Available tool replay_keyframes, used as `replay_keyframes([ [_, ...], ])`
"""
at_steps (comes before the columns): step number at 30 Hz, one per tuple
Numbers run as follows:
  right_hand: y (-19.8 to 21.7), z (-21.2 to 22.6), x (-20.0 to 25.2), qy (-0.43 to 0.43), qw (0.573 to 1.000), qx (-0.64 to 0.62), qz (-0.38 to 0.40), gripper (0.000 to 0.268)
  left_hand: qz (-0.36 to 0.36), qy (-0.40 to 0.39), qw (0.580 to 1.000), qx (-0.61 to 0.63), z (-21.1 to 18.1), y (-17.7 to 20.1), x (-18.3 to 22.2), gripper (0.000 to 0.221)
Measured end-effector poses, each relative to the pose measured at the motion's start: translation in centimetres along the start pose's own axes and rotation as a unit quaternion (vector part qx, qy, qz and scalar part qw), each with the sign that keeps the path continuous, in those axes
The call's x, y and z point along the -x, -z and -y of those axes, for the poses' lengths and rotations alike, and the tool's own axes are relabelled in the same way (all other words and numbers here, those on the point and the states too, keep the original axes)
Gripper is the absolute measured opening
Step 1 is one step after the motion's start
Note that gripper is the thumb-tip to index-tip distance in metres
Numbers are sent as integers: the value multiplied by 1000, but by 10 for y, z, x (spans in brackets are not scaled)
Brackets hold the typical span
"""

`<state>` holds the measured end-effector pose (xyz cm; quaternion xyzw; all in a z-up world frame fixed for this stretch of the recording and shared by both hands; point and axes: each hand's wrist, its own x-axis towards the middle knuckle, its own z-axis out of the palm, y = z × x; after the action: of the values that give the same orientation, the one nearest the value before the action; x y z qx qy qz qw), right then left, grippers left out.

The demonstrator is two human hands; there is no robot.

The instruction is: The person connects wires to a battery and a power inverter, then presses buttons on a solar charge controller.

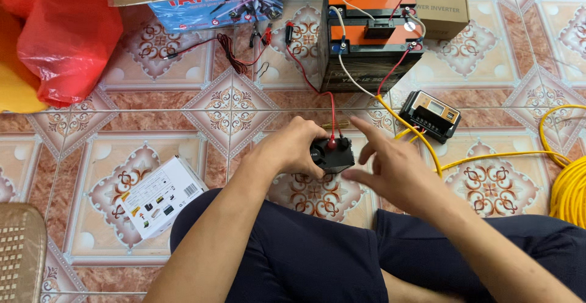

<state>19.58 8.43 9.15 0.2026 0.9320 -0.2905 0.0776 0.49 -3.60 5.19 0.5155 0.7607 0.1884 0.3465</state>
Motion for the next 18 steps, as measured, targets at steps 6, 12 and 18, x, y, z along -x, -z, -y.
replay_keyframes([
  [6, -33, -25, 4, -111, 978, -163, -73, 28, -11, -19, 1000, 10, -2, 4, -2, 44],
  [12, -60, -33, 11, -59, 928, -342, -134, 42, -7, -3, 1000, 10, -15, 11, 4, 43],
  [18, -75, -20, 12, -60, 903, -389, -172, 90, -11, 2, 1000, 7, -11, 3, 1, 44],
])
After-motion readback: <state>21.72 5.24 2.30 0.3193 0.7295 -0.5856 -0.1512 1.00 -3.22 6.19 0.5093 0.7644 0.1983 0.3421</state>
